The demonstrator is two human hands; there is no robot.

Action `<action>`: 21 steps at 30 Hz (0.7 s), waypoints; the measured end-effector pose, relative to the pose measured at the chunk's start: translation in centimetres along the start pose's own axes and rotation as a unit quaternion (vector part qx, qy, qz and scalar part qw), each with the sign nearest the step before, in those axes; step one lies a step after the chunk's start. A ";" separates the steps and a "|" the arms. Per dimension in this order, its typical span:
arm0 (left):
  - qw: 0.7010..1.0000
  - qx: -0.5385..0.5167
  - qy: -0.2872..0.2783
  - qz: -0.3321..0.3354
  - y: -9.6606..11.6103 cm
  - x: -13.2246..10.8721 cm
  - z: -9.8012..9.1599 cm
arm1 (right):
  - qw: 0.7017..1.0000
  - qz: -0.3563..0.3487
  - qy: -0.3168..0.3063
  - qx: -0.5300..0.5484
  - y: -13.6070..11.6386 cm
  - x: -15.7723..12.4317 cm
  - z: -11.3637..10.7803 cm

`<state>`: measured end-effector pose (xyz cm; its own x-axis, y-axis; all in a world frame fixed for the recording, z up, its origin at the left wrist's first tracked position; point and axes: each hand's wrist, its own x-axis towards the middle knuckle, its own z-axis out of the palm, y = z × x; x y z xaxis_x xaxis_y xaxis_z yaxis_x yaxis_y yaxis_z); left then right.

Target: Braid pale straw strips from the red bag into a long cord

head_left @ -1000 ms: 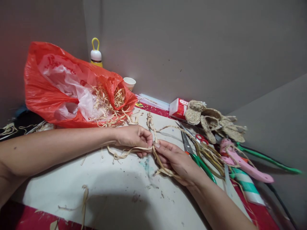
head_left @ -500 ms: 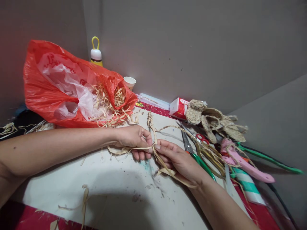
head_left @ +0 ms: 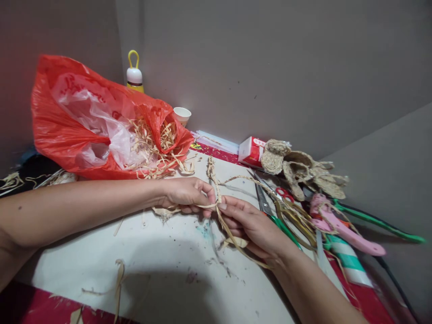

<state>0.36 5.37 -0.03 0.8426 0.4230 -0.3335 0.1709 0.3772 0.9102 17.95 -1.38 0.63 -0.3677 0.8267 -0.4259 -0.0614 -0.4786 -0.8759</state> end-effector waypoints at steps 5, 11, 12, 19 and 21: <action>0.985 0.127 0.052 0.102 -0.8 0.2 0.7 | 1.000 -0.006 0.013 -0.018 0.0 0.0 0.0; 0.882 0.379 0.181 0.212 -1.0 -0.3 2.2 | 0.992 -0.041 0.083 -0.087 0.5 0.1 0.1; 0.863 0.410 0.193 0.224 -1.0 -0.4 2.3 | 0.990 -0.048 0.090 -0.094 0.6 0.2 0.1; 0.756 0.583 0.181 0.238 -1.4 -0.7 1.9 | 0.982 -0.069 0.096 -0.150 1.3 0.4 0.0; 0.714 0.635 0.168 0.244 -1.4 -0.8 1.9 | 0.976 -0.077 0.098 -0.177 1.4 0.4 0.0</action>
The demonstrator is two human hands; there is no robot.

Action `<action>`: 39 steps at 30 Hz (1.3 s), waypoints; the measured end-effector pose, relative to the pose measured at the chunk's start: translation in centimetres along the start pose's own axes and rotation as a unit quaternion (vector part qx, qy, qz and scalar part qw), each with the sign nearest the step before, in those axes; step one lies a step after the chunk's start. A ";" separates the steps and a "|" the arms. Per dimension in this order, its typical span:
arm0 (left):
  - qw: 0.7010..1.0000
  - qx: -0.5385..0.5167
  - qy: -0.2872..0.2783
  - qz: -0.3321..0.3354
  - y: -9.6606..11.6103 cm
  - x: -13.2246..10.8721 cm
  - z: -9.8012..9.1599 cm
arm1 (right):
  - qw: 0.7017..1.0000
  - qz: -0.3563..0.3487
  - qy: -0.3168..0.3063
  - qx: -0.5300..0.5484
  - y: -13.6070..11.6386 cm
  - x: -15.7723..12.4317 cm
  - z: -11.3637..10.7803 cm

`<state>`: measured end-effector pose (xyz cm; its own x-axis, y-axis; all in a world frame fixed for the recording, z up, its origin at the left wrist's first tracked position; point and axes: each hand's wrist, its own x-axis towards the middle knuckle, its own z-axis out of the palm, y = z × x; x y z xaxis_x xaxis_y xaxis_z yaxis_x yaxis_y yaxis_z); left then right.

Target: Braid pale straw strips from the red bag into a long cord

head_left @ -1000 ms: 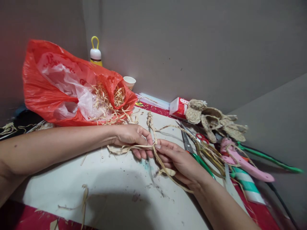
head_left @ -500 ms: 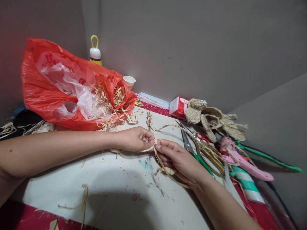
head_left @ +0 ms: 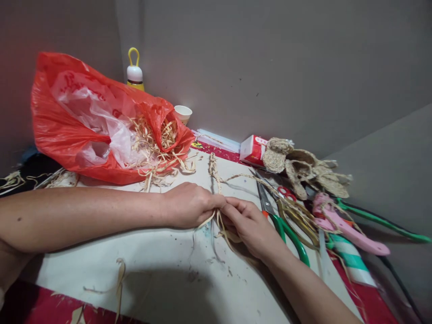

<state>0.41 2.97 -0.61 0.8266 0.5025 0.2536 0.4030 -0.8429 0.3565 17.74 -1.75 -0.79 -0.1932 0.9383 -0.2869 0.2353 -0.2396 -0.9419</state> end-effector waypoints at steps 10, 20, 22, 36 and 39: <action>0.995 0.097 0.006 0.039 -0.1 -0.1 -0.3 | 0.999 0.018 -0.030 0.038 0.0 -0.1 -0.1; 0.912 -0.375 0.036 -0.163 -0.2 0.9 -0.6 | 0.995 0.020 -0.047 0.088 -0.6 -0.2 -0.7; 0.859 -0.468 0.019 -0.204 -0.3 1.1 -0.7 | 0.994 0.022 -0.050 0.091 -0.8 -0.2 -0.7; 0.703 -0.639 -0.053 -0.308 -0.6 1.6 -1.2 | 0.997 0.034 -0.068 -0.004 -1.1 -0.4 -0.9; 0.689 -0.654 -0.076 -0.303 -1.0 1.5 -1.2 | 0.997 0.030 -0.064 -0.025 -1.2 -0.5 -0.7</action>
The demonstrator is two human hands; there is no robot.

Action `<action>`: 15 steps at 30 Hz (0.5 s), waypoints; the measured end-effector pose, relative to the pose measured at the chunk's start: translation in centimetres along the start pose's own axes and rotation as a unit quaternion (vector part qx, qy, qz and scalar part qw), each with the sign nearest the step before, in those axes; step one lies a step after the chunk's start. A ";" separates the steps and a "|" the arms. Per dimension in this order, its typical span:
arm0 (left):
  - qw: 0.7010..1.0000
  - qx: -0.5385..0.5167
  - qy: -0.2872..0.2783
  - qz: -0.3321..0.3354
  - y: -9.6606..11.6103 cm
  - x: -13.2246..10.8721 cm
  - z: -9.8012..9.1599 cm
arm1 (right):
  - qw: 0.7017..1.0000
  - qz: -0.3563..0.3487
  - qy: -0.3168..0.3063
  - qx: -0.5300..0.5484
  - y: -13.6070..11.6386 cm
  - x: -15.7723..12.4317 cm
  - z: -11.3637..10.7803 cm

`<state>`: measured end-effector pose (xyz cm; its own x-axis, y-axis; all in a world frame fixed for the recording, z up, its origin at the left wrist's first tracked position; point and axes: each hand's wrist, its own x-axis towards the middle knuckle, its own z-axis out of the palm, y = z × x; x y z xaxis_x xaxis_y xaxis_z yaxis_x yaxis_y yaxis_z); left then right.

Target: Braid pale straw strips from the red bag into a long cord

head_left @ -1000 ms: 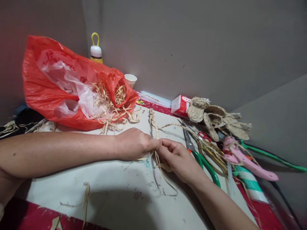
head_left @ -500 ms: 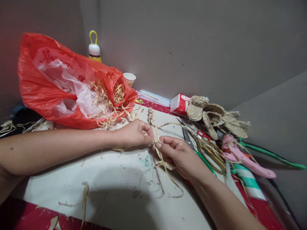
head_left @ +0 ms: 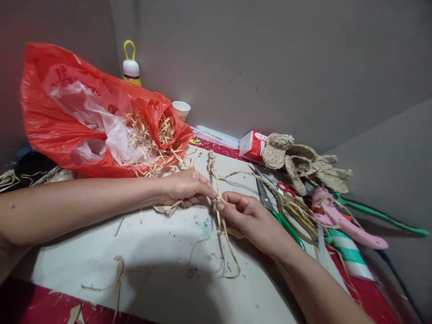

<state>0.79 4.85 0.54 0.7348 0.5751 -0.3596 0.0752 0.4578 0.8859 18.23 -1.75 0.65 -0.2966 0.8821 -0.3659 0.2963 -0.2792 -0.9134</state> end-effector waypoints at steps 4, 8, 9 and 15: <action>1.000 0.028 -0.001 0.013 -0.1 0.0 -0.2 | 1.000 0.007 0.001 0.009 -0.2 -0.1 0.2; 0.996 0.070 0.028 0.045 -0.1 -0.2 0.1 | 0.999 0.004 -0.011 0.039 -0.1 0.0 0.1; 0.995 0.080 0.036 0.054 -0.1 -0.3 0.2 | 0.999 0.003 -0.014 0.048 0.0 0.1 0.1; 0.992 0.091 0.023 0.086 -0.1 -0.3 0.3 | 0.996 0.001 -0.026 0.081 0.3 0.3 -0.1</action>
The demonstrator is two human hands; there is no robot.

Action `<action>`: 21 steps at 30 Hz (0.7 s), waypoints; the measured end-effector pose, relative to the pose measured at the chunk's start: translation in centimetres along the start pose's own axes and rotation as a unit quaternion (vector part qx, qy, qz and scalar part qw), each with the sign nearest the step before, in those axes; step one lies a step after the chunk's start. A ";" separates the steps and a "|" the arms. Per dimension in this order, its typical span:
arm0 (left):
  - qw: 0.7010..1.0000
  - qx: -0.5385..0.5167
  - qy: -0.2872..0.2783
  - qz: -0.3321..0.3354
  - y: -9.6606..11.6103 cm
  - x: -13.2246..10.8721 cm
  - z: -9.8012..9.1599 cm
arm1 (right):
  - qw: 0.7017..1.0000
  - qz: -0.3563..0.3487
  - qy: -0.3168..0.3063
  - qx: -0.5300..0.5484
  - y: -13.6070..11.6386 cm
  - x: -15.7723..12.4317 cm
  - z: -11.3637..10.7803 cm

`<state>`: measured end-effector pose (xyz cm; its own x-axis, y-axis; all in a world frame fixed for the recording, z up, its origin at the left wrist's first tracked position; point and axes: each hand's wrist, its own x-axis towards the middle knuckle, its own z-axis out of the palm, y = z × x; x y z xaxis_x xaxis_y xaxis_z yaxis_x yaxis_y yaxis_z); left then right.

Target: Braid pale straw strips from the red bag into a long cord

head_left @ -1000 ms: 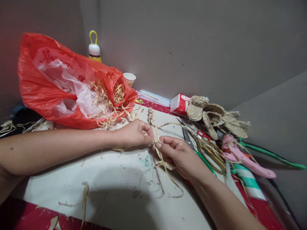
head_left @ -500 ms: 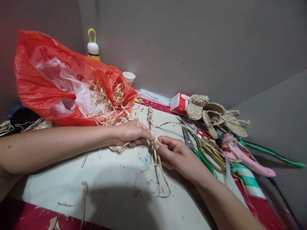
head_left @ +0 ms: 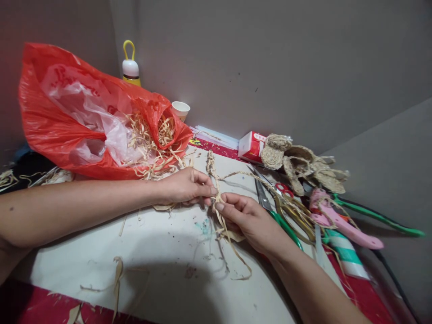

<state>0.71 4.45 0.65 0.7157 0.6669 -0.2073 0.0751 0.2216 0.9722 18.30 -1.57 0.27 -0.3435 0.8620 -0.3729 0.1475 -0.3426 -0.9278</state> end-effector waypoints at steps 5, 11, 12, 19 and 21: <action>0.996 0.060 0.029 0.056 -0.3 -0.2 0.3 | 1.000 0.004 -0.009 0.015 -0.2 -0.1 0.3; 0.998 0.027 0.048 -0.003 -0.2 -0.2 0.5 | 1.000 -0.006 -0.005 0.026 -0.2 0.0 0.3; 0.998 0.022 0.051 -0.009 -0.1 -0.2 0.5 | 1.000 -0.006 -0.002 0.025 -0.2 0.0 0.3; 0.991 -0.084 -0.009 -0.104 0.2 0.3 -0.9 | 1.000 0.002 0.006 0.018 -0.1 0.1 0.2; 0.985 -0.114 -0.021 -0.124 0.0 0.5 -1.2 | 1.000 0.001 0.005 0.016 -0.1 0.1 0.3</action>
<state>0.23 5.60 0.43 0.7230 0.5435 -0.4265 0.0964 0.5318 0.8413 18.02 -1.54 0.32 -0.3338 0.8649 -0.3750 0.1179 -0.3564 -0.9269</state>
